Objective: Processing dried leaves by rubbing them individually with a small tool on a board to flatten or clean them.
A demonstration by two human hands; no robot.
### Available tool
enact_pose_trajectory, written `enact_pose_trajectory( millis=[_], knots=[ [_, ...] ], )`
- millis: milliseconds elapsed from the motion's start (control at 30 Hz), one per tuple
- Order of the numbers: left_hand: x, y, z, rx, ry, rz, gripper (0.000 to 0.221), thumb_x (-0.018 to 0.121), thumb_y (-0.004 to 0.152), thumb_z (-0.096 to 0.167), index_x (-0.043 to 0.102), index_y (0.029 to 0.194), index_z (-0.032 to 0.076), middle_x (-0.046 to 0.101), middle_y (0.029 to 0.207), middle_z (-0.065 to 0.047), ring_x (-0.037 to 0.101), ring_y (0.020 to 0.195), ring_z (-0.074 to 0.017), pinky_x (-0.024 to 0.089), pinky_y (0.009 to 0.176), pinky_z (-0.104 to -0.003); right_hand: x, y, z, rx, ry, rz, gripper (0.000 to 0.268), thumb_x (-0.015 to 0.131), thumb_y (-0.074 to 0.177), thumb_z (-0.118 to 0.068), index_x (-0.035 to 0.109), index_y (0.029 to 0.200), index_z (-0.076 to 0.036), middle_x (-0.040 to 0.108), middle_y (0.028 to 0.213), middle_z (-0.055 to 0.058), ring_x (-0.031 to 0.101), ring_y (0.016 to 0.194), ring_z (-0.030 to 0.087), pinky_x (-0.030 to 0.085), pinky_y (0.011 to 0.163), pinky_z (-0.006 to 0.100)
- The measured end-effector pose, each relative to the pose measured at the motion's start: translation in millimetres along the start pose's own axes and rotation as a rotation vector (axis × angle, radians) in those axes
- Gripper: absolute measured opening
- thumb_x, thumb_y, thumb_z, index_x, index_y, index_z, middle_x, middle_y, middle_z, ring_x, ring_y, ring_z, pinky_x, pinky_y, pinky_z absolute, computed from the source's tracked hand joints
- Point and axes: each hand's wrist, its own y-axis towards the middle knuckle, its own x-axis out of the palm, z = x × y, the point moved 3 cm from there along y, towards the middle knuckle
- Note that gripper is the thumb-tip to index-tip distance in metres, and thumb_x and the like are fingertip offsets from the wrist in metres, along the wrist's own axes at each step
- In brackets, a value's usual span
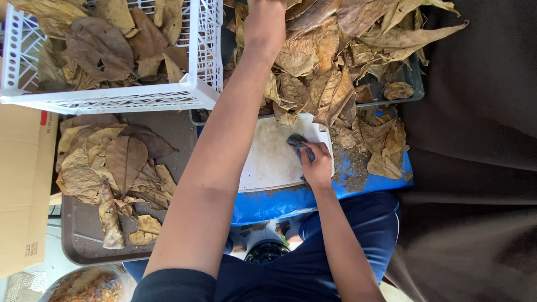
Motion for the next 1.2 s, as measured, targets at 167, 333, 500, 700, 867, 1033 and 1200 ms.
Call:
enact_pose_trajectory(
  millis=[167,333,500,700,867,1033,1200],
  knots=[
    [-10.9,-15.3,6.9,0.011,0.053,0.061,0.029,0.076,0.085,0.002,0.085,0.1,0.025,0.082,0.091,-0.006,0.082,0.07,-0.0352,0.065,0.052,-0.047,-2.7,-0.9,-7.4,-0.036,0.006,0.01,0.021,0.073,0.094,-0.006,0.081,0.111,-0.015,0.067,0.095,0.008,0.072,0.083,0.035,0.06,0.07,0.043],
    [-72.5,-91.9,43.0,0.044,-0.005,0.132,0.038,0.072,0.093,0.004,0.075,0.123,0.027,0.076,0.111,-0.01,0.082,0.072,-0.0392,0.064,0.053,-0.051,-3.0,-2.0,-9.7,-0.08,-0.028,0.009,0.021,0.074,0.094,-0.007,0.08,0.112,-0.014,0.068,0.097,0.009,0.072,0.087,0.039,0.059,0.07,0.043],
    [-106.1,-234.2,68.6,0.14,-0.053,0.249,0.058,0.051,0.114,0.02,0.053,0.169,0.038,0.066,0.146,-0.01,0.078,0.082,-0.0355,0.062,0.06,-0.048,-3.5,-2.4,-11.3,-0.148,-0.067,0.057,0.018,0.076,0.09,-0.006,0.08,0.106,-0.013,0.068,0.093,0.01,0.072,0.081,0.04,0.058,0.066,0.046],
    [-64.1,-392.0,63.3,0.112,-0.14,0.057,0.057,0.059,0.101,0.014,0.066,0.155,0.032,0.066,0.132,-0.008,0.075,0.094,-0.0286,0.063,0.063,-0.039,-2.3,-4.9,-6.0,-0.175,-0.058,0.009,0.01,0.072,0.098,-0.007,0.077,0.106,-0.009,0.064,0.094,0.007,0.071,0.082,0.041,0.057,0.064,0.047],
    [-39.0,-407.3,39.3,-0.444,-0.584,-0.155,0.038,0.058,0.105,0.002,0.069,0.142,0.002,0.073,0.118,-0.026,0.078,0.104,-0.0471,0.068,0.082,-0.053,0.7,-2.7,-4.5,-0.184,-0.061,0.038,0.013,0.076,0.097,-0.006,0.078,0.11,-0.01,0.065,0.096,0.009,0.072,0.085,0.038,0.058,0.069,0.045],
    [-51.5,-369.3,35.7,-0.65,-0.407,-0.33,0.092,0.072,0.101,0.005,0.024,0.18,0.003,0.078,0.137,-0.027,0.077,0.121,-0.0471,0.064,0.099,-0.063,-0.2,-5.7,-10.0,-0.165,-0.068,0.038,0.015,0.077,0.096,-0.005,0.079,0.11,-0.008,0.067,0.097,0.01,0.071,0.083,0.04,0.056,0.067,0.045],
    [-0.1,-359.1,6.3,-0.012,0.0,-0.7,0.071,0.078,0.107,0.041,0.051,0.172,0.043,0.029,0.189,0.001,0.016,0.176,-0.0372,0.018,0.139,-0.066,0.7,-2.7,-3.4,-0.155,-0.03,0.088,0.019,0.079,0.092,-0.004,0.081,0.11,-0.01,0.069,0.095,0.011,0.071,0.085,0.04,0.056,0.068,0.044]
  ],
)
